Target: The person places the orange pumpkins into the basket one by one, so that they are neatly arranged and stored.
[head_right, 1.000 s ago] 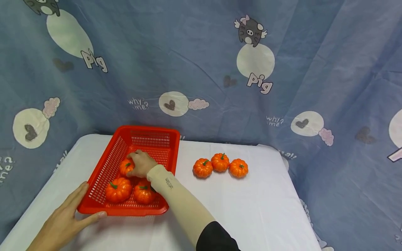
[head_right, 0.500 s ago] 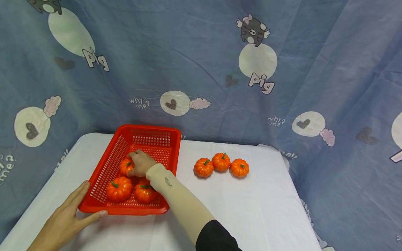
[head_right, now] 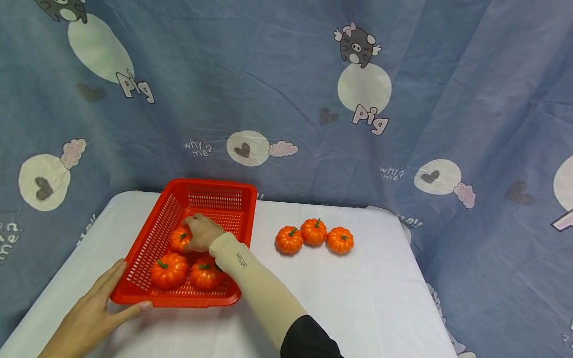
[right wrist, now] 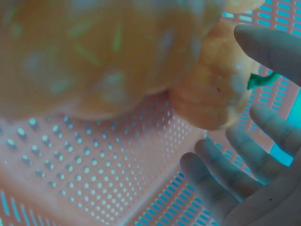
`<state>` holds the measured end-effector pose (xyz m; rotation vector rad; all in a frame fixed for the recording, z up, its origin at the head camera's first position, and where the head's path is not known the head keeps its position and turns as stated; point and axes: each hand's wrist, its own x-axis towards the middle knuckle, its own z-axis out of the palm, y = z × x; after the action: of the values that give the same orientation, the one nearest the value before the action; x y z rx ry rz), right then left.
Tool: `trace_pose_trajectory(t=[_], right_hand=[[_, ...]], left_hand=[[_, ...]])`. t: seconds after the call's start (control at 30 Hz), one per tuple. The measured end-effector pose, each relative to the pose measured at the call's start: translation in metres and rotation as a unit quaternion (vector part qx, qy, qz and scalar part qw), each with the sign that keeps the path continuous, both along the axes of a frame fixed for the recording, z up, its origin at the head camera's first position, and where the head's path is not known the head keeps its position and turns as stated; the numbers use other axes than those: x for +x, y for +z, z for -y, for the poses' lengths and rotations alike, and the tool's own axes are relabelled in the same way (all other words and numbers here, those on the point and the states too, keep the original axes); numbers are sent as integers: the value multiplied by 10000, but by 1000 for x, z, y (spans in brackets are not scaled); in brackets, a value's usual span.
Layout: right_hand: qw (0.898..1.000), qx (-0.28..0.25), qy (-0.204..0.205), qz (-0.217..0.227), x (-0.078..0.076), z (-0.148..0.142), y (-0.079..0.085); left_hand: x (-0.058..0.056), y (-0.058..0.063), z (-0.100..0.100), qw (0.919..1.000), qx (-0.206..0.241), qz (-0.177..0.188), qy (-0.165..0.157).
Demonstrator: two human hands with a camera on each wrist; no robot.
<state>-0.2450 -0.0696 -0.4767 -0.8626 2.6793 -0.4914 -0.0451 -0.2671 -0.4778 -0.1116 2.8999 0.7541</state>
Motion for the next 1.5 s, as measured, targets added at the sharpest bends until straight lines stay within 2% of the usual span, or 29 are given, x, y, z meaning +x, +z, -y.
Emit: trace_pose_trajectory(t=[0.3,0.53,0.77,0.9,1.07,1.13,1.5], right_hand=[[9998,-130,20,-122,8,-16,18],[9987,-240,116,-436,17,-32,34],[9964,-448,-32,-721,22,-53,46],[9908,-959,-90,-953,27,-67,50],[9787,-1618,-280,-1228,32,-86,56],[9748,-1750,-320,-1344,33,-92,57],[9559,-2236,-664,-1785,34,-130,52]], left_hand=[[1,-3,0,9999,-66,-115,-52],[-1,-2,0,9999,-98,-20,-21],[-2,-3,1,9999,-145,-31,-40],[-3,-2,0,9998,-160,104,28],[-2,-1,1,9999,-139,-51,-32],[-1,0,1,9998,-138,-132,-51],[0,-2,1,9999,-130,-104,3]])
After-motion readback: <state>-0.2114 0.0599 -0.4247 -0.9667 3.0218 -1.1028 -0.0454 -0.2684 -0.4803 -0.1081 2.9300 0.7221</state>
